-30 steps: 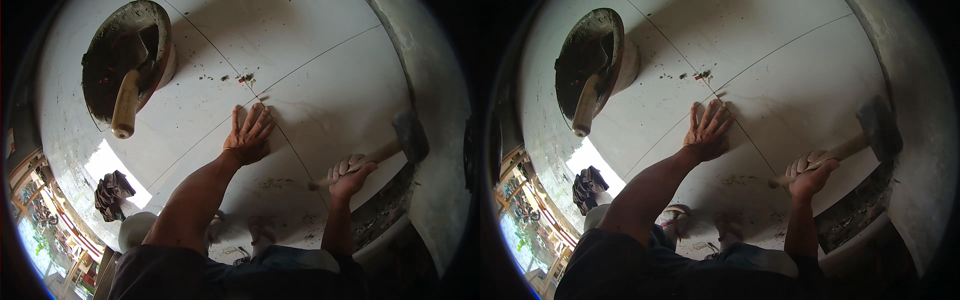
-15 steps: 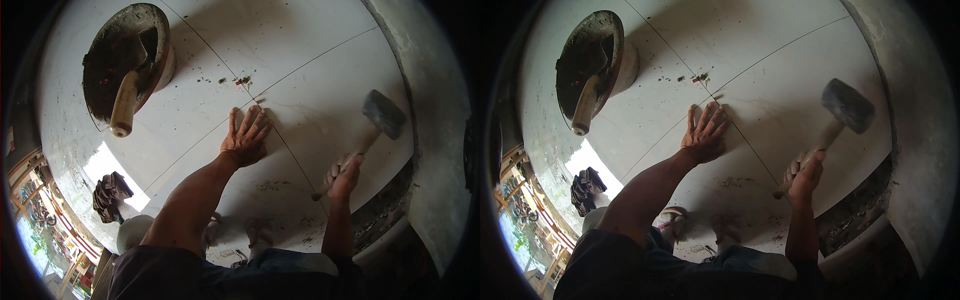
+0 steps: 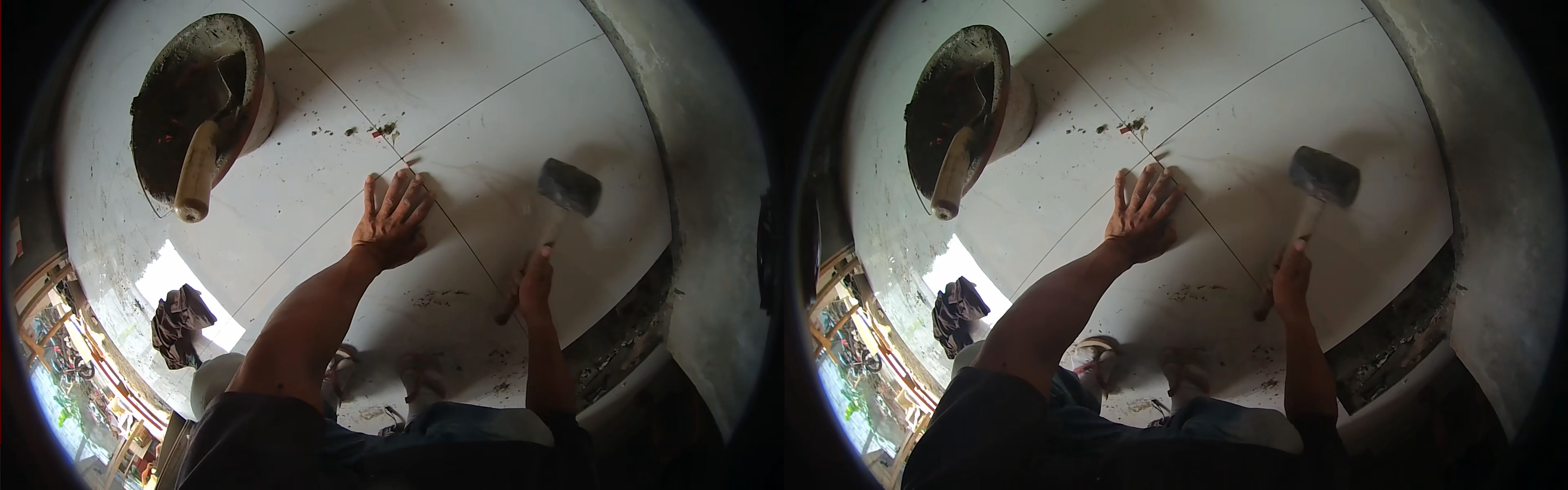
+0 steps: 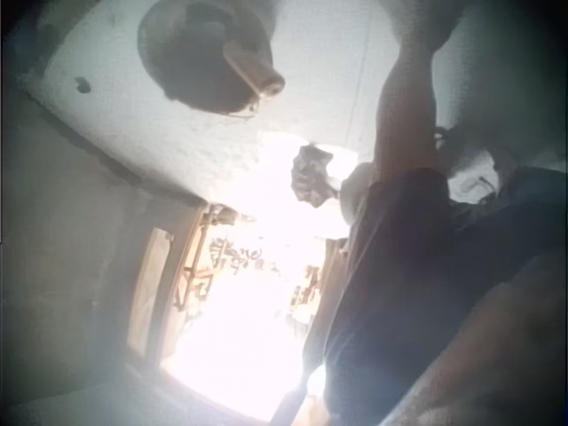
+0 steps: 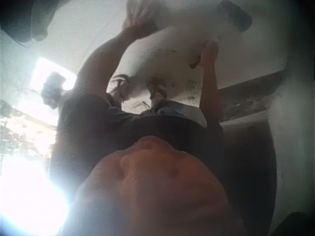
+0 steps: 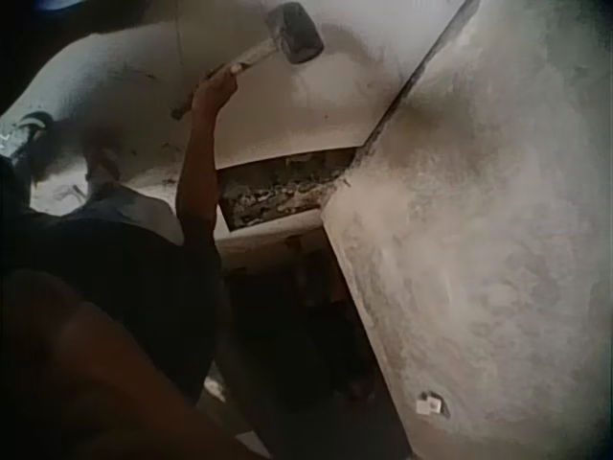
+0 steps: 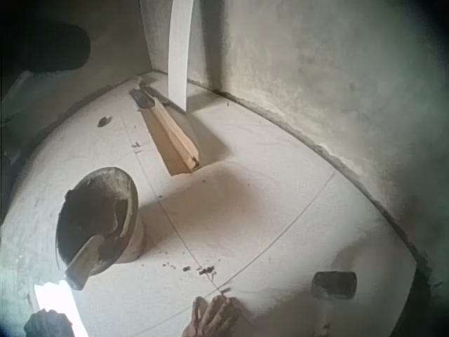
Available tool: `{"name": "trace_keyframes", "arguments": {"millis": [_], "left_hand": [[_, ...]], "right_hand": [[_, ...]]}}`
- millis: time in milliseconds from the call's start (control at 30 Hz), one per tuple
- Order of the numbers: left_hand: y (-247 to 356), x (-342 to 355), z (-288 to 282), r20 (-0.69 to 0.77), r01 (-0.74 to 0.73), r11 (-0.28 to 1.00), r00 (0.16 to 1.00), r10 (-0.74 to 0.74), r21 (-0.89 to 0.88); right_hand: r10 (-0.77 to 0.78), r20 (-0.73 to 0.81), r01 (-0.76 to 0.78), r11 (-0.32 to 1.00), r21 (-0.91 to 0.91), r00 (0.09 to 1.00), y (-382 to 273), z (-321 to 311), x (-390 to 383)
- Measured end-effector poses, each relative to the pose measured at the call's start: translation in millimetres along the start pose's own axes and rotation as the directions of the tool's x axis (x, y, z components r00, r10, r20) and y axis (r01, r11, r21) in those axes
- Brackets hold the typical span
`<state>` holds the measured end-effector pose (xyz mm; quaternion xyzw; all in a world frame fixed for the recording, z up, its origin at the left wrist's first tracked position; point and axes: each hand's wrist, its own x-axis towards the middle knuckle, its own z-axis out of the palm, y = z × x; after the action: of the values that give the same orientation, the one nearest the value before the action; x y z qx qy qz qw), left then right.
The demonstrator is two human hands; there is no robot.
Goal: The person positions and levels floor tiles by hand and using a rubber mallet over a bed of mortar, occasionally using a trowel to adjust the mortar and a cloth to wipe the tile surfaces.
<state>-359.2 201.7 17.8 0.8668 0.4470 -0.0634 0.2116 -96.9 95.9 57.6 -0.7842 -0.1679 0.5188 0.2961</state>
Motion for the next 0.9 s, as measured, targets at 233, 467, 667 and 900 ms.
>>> {"name": "trace_keyframes", "arguments": {"millis": [233,467,667,900], "left_hand": [[0.6,-2.7,3.7,-0.017,-0.002,1.0,1.0,0.002,-0.001],[-4.6,-4.9,6.4,-0.048,0.011,0.999,0.999,-0.009,0.041],[-2.1,-3.9,-8.4,0.099,0.053,0.996,0.993,-0.06,0.068],[-9.6,0.2,0.7,-0.003,0.033,0.999,0.999,-0.033,0.038]], "right_hand": [[-0.071,-0.074,0.096,0.898,0.429,0.995,-19.5,-4.2,0.6],[-0.25,-0.138,0.283,0.765,0.579,0.958,-47.9,5.9,-13.5],[-0.148,-0.045,0.153,0.972,0.179,0.988,-48.5,-6.6,-17.5],[-0.122,-0.076,0.137,0.962,0.235,0.99,-52.4,-8.6,-19.8]]}}
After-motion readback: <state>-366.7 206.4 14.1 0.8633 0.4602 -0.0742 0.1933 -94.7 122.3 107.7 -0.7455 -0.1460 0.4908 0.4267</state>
